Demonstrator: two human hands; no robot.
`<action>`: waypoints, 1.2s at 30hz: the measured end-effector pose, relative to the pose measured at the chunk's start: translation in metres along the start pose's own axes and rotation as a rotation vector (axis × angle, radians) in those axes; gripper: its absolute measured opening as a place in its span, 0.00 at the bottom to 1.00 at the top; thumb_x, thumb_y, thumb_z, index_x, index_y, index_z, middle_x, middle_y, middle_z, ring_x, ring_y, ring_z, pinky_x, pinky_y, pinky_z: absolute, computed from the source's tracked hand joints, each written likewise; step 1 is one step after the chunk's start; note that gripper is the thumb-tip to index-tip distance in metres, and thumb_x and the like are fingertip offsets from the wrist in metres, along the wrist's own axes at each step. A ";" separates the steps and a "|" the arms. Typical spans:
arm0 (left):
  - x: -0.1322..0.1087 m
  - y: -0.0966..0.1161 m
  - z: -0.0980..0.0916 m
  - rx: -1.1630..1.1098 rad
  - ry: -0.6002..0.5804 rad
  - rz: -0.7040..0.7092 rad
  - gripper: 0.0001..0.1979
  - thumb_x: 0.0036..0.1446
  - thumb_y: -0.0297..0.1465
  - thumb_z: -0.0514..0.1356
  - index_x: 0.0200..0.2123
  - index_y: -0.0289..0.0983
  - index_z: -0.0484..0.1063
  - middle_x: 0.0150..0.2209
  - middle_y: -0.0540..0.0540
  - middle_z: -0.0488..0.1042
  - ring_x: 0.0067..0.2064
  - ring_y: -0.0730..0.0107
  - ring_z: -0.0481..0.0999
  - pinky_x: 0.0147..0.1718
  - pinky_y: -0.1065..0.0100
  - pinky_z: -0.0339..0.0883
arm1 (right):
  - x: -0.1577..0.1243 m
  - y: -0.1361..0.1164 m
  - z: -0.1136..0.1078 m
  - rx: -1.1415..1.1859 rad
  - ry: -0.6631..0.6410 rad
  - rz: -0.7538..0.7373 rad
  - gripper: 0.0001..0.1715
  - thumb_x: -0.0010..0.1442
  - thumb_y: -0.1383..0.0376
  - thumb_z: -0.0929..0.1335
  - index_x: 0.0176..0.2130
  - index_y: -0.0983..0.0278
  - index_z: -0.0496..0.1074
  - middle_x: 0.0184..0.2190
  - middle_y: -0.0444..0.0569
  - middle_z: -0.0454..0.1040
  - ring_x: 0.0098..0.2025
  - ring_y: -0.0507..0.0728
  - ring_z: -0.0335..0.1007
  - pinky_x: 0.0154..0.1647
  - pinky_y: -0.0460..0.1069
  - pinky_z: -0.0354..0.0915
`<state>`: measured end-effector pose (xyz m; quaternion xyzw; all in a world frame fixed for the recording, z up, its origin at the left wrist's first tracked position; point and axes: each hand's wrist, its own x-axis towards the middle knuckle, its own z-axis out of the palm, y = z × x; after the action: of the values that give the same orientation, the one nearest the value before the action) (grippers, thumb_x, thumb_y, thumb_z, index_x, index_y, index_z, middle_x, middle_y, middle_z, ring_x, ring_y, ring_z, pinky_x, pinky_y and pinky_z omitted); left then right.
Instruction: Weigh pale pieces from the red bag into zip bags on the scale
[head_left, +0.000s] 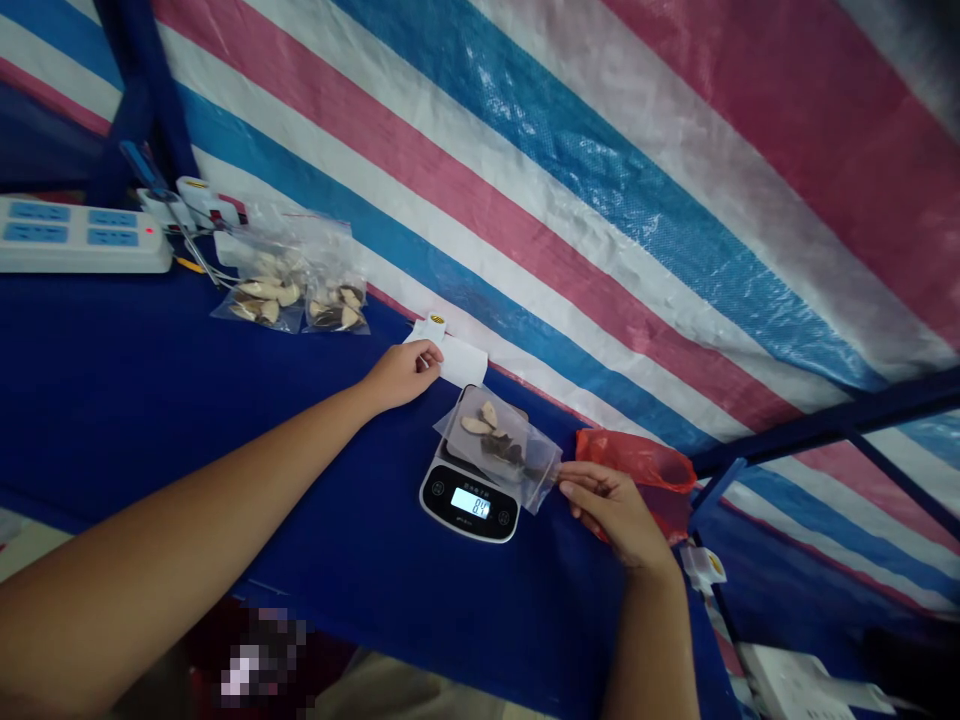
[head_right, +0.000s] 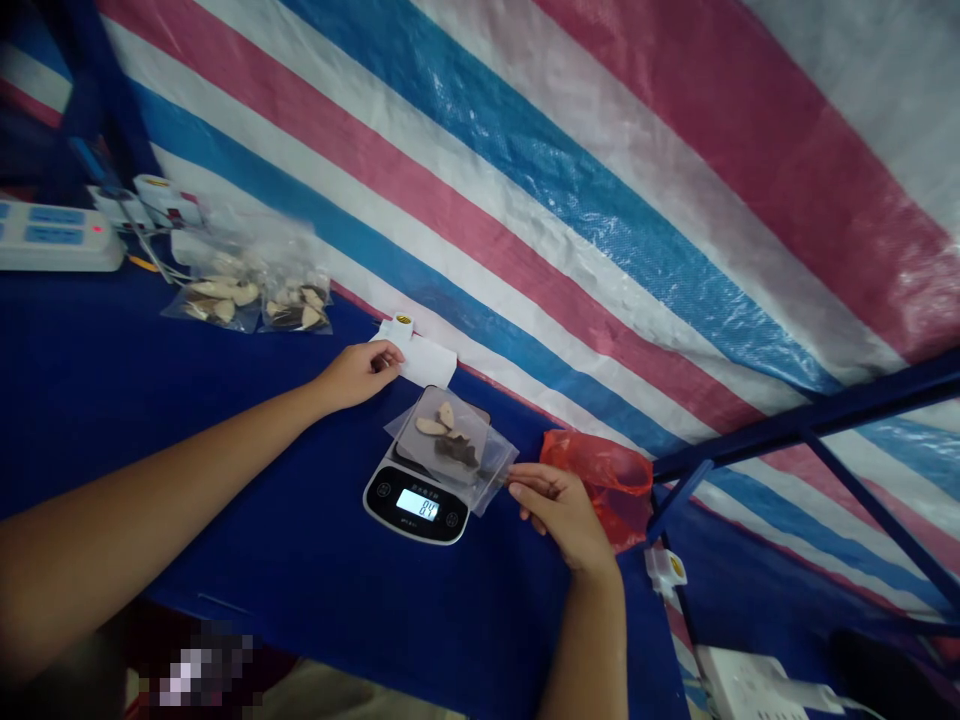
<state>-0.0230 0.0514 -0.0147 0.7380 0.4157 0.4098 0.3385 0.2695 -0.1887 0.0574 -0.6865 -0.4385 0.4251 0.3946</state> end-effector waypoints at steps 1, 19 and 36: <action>0.000 0.000 0.000 0.004 0.000 0.001 0.09 0.51 0.31 0.60 0.37 0.38 0.75 0.33 0.49 0.77 0.31 0.71 0.72 0.35 0.68 0.67 | 0.001 0.000 0.000 0.010 0.022 0.001 0.27 0.46 0.52 0.81 0.42 0.64 0.81 0.34 0.53 0.80 0.20 0.47 0.62 0.15 0.41 0.49; 0.000 0.000 0.000 -0.006 -0.014 -0.012 0.08 0.53 0.31 0.60 0.37 0.38 0.74 0.32 0.49 0.76 0.31 0.71 0.73 0.36 0.67 0.67 | 0.009 0.018 -0.002 -0.380 -0.238 0.089 0.19 0.49 0.59 0.78 0.40 0.64 0.77 0.29 0.42 0.71 0.30 0.50 0.65 0.31 0.45 0.60; -0.001 0.001 -0.001 0.002 -0.017 -0.012 0.07 0.52 0.32 0.60 0.36 0.38 0.74 0.33 0.49 0.77 0.33 0.69 0.74 0.37 0.67 0.68 | 0.010 0.015 -0.012 -0.211 0.063 0.012 0.13 0.53 0.56 0.71 0.32 0.61 0.67 0.23 0.43 0.74 0.17 0.49 0.63 0.16 0.43 0.52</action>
<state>-0.0242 0.0499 -0.0140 0.7392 0.4177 0.4009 0.3439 0.2873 -0.1863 0.0457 -0.7398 -0.4642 0.3574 0.3310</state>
